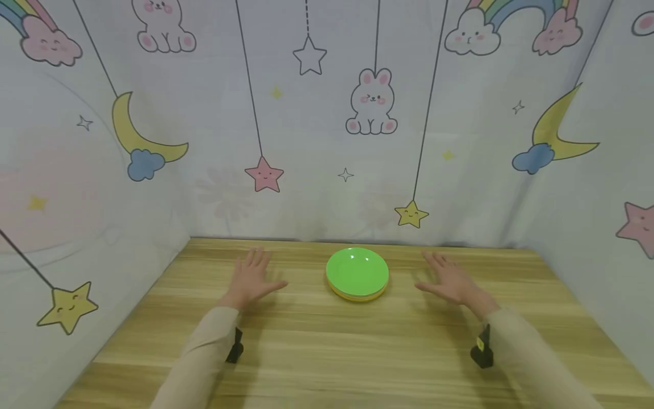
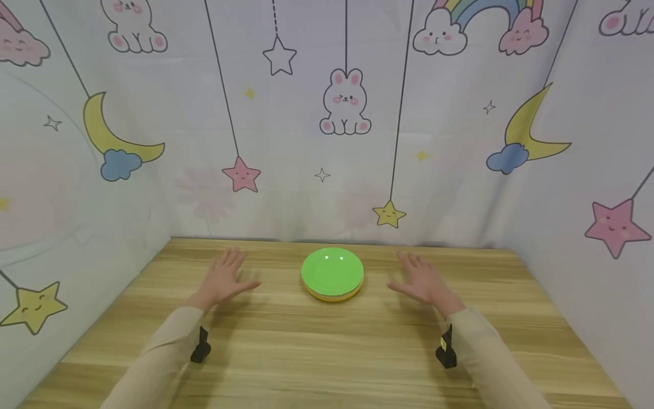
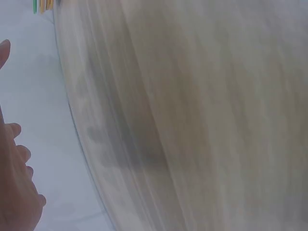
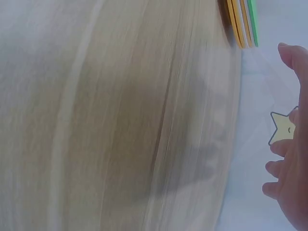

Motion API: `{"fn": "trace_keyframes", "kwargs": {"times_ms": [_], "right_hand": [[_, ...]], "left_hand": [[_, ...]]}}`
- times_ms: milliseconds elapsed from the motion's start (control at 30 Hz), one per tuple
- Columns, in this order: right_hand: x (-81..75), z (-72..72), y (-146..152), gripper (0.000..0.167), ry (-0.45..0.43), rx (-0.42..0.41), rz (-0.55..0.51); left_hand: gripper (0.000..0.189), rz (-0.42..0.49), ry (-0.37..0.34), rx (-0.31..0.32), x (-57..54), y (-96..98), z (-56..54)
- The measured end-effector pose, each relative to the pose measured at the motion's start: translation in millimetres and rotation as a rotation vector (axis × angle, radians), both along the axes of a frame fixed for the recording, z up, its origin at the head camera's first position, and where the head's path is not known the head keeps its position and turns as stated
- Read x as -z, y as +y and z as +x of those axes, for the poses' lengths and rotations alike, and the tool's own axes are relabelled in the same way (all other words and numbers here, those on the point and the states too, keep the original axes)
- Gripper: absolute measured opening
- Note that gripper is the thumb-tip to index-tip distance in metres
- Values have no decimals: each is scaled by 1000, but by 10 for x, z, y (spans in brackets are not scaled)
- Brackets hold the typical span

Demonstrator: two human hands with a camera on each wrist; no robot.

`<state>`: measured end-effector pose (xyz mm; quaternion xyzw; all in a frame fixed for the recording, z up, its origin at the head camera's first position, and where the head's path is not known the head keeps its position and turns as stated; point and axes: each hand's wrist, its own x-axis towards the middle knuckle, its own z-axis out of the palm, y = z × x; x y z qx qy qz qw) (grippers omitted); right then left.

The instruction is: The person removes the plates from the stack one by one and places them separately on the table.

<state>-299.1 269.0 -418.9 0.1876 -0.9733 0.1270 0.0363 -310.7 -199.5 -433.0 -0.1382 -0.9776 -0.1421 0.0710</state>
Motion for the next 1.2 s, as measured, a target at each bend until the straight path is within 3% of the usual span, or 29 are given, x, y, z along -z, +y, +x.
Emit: {"fn": "trace_keyframes", "kwargs": {"times_ms": [267, 533, 900, 1033, 1200], "right_hand": [[11, 0, -98, 80, -24, -16, -132], [51, -12, -232, 73, -68, -31, -285], [33, -7, -380, 76, -155, 2, -397], [39, -25, -454, 76, -180, -1, -461], [112, -55, -570, 66, -213, 5, -545]], "left_hand": [[91, 135, 27, 35, -5, 137, -12], [85, 364, -31, 34, 24, 325, -32], [81, 496, -77, 4, 7, 555, -17], [81, 554, -112, 12, 38, 639, -31], [80, 592, -223, 44, 70, 764, -31]]}}
